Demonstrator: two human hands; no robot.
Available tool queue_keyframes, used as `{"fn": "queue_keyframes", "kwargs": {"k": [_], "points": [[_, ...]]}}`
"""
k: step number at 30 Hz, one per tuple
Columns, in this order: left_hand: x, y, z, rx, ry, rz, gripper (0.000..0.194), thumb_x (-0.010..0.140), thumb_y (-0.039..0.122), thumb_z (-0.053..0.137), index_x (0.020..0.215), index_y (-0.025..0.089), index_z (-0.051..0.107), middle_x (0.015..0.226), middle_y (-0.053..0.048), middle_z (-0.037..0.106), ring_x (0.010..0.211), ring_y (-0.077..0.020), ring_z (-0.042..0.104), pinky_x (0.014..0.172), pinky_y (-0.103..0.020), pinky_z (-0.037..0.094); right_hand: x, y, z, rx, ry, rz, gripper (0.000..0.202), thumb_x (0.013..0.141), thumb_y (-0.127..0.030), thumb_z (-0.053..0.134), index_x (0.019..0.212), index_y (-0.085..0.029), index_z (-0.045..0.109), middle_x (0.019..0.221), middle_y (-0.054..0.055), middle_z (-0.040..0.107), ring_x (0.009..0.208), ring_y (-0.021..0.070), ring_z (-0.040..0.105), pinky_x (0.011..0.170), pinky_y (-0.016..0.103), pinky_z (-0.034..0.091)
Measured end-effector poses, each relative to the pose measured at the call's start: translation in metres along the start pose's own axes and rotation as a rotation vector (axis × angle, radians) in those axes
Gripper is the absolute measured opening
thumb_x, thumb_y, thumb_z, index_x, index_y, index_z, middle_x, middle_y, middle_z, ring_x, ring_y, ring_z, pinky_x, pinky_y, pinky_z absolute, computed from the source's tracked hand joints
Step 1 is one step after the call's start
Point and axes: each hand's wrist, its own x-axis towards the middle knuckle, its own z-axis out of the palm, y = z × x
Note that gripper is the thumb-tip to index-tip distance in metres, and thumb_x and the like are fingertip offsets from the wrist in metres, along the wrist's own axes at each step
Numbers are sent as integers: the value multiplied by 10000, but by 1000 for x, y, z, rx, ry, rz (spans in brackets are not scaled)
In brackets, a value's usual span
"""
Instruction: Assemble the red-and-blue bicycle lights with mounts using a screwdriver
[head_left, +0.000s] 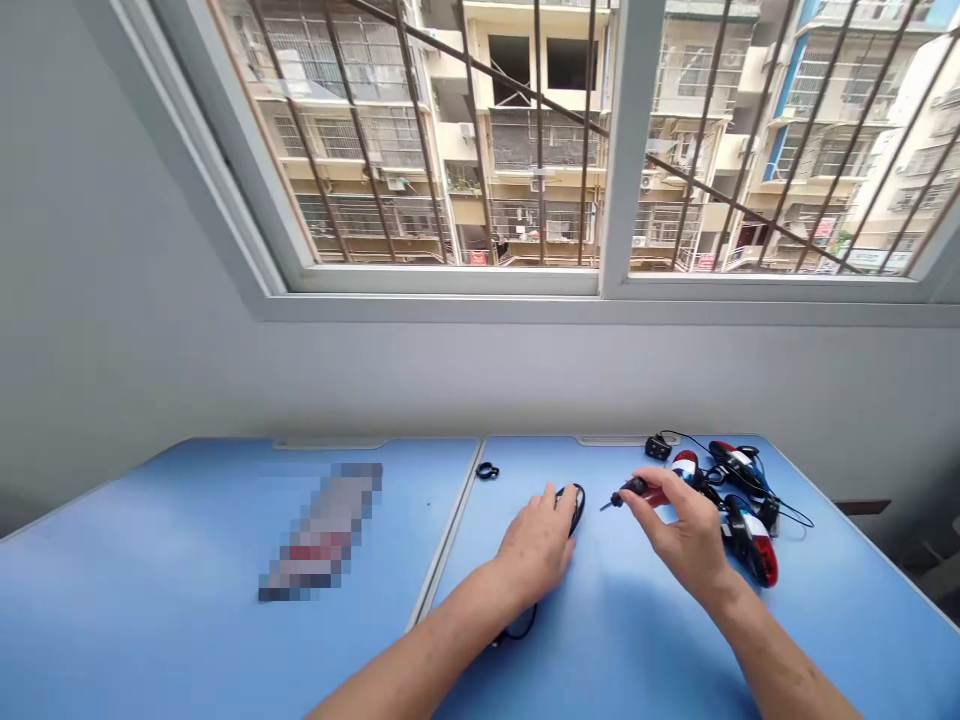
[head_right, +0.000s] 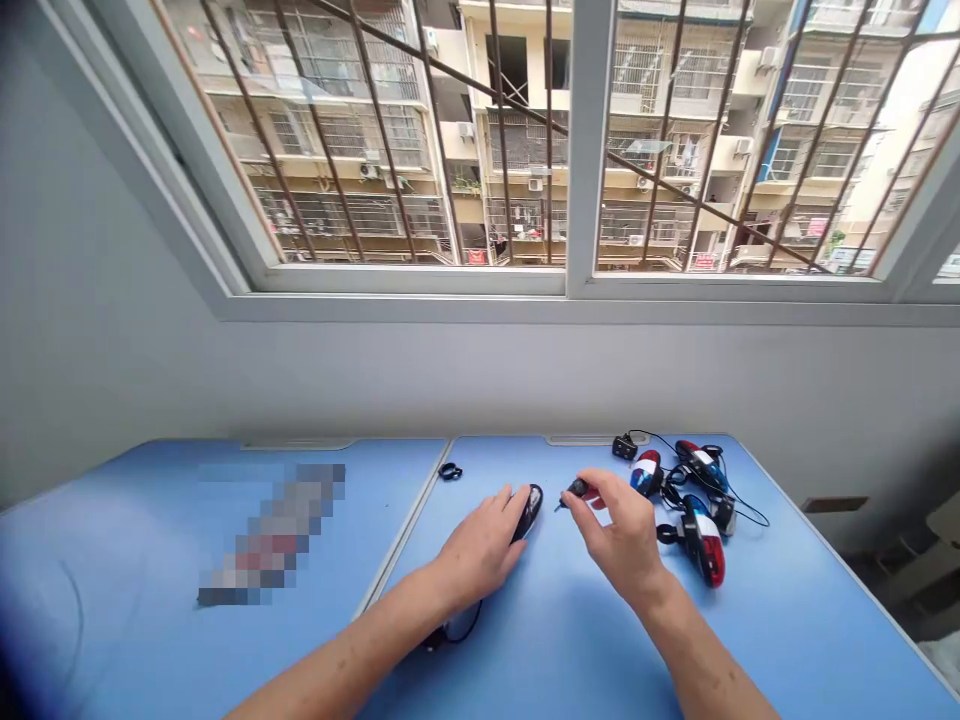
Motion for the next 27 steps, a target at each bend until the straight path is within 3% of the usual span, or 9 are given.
{"fn": "queue_keyframes", "kwargs": {"k": [3, 6, 10, 14, 20, 27], "points": [[-11, -17, -6, -39, -13, 37, 371, 791, 90, 505, 1143, 192, 442, 1138, -104, 562, 1002, -251, 564, 829, -328, 465, -5, 2, 2, 48, -29, 52, 109, 867, -295, 586, 919, -200, 599, 726, 21, 681, 565, 141, 635, 553, 262, 569], [-20, -27, -8, -70, -9, 67, 288, 749, 62, 509, 1001, 200, 496, 1046, -80, 566, 915, -237, 568, 767, -307, 471, -11, 6, 7, 108, -68, 119, 145, 865, -324, 582, 941, -203, 600, 770, 33, 696, 617, 156, 661, 574, 269, 584], [-24, -33, -3, -126, 22, 102, 341, 777, 166, 571, 1102, 222, 484, 1104, -84, 533, 982, -258, 535, 818, -335, 458, -11, 12, 13, 192, -101, 243, 168, 866, -350, 570, 945, -203, 585, 863, 67, 710, 699, 180, 678, 588, 295, 597], [-22, -35, -1, -171, 32, 128, 302, 837, 206, 541, 1133, 254, 508, 1079, -74, 535, 925, -238, 550, 791, -324, 461, 8, 5, 15, 275, -105, 333, 184, 868, -357, 564, 979, -210, 559, 942, 88, 707, 822, 211, 679, 610, 321, 596], [-21, -43, -5, -214, 29, 168, 338, 816, 163, 533, 1133, 281, 526, 1023, -39, 566, 902, -216, 553, 774, -287, 456, 46, -24, 22, 369, -137, 281, 172, 875, -325, 562, 1007, -215, 557, 926, 69, 703, 791, 184, 668, 658, 323, 577], [-16, -50, 1, -349, 1, 205, 428, 788, 135, 542, 1196, 250, 482, 1122, -57, 584, 1025, -250, 514, 907, -363, 396, 38, -23, 31, 338, -150, 194, 164, 874, -230, 553, 1038, -220, 547, 911, 58, 714, 774, 166, 680, 613, 272, 583]]}}
